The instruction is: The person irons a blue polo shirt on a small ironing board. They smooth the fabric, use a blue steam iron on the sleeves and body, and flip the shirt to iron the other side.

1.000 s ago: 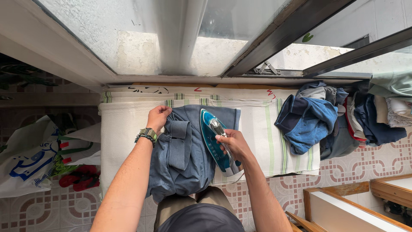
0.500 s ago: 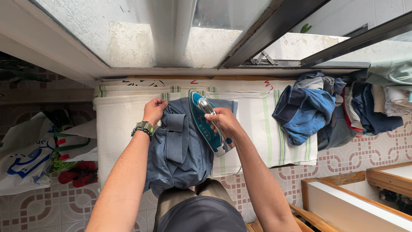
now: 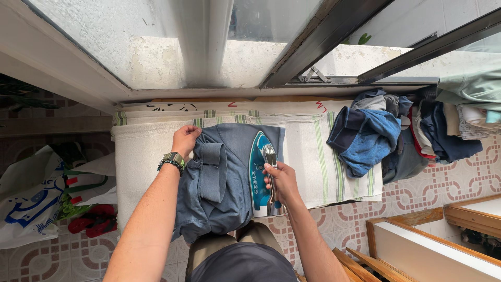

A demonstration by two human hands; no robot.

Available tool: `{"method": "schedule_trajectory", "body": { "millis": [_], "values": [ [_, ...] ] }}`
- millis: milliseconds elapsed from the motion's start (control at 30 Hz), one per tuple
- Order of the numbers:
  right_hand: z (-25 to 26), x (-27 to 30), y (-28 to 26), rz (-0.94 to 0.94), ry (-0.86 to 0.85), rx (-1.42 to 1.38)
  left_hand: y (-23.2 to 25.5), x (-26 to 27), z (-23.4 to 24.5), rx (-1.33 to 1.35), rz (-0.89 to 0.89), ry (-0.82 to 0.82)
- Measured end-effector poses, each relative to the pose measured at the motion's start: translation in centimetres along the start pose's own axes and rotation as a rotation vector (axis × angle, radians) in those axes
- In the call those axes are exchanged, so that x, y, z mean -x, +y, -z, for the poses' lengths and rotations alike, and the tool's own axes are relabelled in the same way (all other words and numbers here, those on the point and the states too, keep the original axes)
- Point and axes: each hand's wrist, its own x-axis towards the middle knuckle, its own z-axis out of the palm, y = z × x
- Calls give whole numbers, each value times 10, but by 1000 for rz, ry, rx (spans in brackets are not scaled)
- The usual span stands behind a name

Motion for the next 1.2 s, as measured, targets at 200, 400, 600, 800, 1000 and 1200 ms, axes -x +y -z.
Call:
{"method": "schedule_trajectory", "body": {
  "millis": [200,400,600,800,1000,1200],
  "values": [
    [-14,-28,-7,69,102,-249,-4,-3,0,20,3,-9],
    [-32,-61,-32,106,139,-362,-7,-6,1,22,-23,-14],
    [-12,-36,-45,71,60,-282,0,-2,0,15,26,-6],
    [-5,-1,-28,-15,-90,206,9,2,1,2,47,-10],
    [-27,-36,-51,-24,-279,471,3,1,5,114,39,-35],
    [-67,-67,-76,20,-367,511,0,-1,6,107,42,-20]
  ]
}}
